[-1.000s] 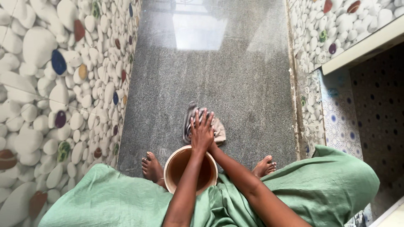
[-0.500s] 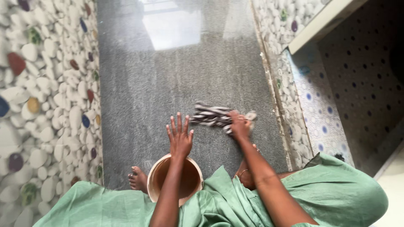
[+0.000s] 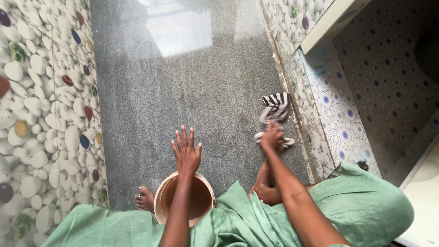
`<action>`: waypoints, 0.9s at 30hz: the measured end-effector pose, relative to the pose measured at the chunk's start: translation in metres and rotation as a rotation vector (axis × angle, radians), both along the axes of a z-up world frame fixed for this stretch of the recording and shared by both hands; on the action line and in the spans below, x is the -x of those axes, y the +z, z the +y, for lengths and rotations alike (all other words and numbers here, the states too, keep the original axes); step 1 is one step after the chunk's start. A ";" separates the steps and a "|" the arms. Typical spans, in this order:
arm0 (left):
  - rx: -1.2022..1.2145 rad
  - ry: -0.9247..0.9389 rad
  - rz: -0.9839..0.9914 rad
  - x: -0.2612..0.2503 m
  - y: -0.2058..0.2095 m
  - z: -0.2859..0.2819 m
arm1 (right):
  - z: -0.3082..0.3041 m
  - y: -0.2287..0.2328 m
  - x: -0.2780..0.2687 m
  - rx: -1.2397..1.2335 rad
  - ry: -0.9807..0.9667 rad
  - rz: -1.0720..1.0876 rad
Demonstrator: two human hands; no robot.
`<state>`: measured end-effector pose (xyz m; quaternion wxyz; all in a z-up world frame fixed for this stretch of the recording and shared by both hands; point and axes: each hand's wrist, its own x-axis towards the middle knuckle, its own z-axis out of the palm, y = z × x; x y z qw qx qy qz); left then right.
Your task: The person cleans a section of tiled floor by hand using a damp cloth, dipping the cloth into a bucket of water and wiping the surface in circular and side-to-side motions.
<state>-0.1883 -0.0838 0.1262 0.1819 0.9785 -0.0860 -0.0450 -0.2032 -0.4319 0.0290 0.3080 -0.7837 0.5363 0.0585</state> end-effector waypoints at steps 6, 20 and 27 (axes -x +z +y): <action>0.043 0.011 0.045 -0.002 -0.009 0.003 | 0.141 -0.027 -0.007 0.121 1.129 0.022; -0.464 -0.337 0.178 -0.072 -0.122 0.028 | 0.158 -0.004 0.003 -0.121 1.265 -0.241; -0.566 -0.405 0.119 -0.088 -0.118 0.049 | 0.140 0.010 -0.010 -0.043 1.228 0.256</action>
